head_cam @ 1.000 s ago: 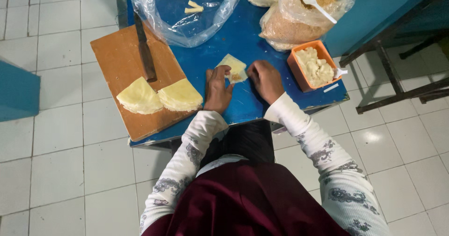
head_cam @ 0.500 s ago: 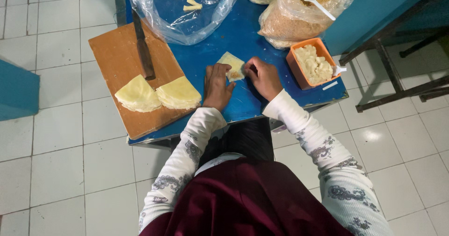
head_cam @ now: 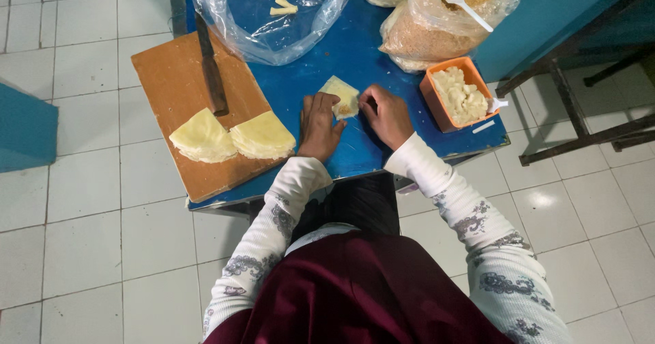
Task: The person cuts a round yellow pancake into wedge pieces with a knife on a wooden board. They then place filling from an orange container onto the pieces using a spoon, fold the pieces over the filling by hand, and drop the folded rolls into a plastic bag on the table.
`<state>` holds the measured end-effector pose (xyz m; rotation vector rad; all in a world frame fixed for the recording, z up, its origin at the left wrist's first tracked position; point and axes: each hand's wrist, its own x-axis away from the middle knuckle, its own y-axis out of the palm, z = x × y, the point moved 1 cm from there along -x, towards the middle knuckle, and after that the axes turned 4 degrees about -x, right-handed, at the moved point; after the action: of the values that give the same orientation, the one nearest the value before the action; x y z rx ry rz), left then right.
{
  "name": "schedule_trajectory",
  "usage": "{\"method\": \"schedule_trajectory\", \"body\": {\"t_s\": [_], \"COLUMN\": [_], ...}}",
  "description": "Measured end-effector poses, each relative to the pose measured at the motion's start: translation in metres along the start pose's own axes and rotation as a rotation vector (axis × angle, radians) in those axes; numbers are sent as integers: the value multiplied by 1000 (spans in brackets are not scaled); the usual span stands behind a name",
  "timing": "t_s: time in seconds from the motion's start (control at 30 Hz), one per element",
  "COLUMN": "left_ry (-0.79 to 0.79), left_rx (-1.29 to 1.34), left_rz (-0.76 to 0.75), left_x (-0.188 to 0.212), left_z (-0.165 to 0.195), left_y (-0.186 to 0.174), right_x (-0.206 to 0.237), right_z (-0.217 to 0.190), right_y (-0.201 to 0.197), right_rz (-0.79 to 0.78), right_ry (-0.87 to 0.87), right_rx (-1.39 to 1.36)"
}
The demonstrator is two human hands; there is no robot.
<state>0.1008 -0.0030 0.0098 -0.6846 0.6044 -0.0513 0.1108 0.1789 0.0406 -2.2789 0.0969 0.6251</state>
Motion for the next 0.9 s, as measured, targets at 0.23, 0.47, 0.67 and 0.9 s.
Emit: {"method": "schedule_trajectory", "body": {"t_s": [0.23, 0.47, 0.67, 0.9], "left_ry": [18, 59, 101, 128], "left_rx": [30, 33, 55, 23], "left_rz": [-4, -7, -20, 41], "left_x": [-2, -2, -3, -7], "left_z": [-6, -9, -7, -3], "left_y": [3, 6, 4, 6], "right_x": [-2, -9, -18, -23], "right_z": [-9, 4, 21, 29], "right_y": [-4, -11, -4, 8], "right_rz": [-103, -219, -212, -171], "right_ry": [-49, -350, -217, -68], "right_rx": [-158, 90, 1, -65]}}
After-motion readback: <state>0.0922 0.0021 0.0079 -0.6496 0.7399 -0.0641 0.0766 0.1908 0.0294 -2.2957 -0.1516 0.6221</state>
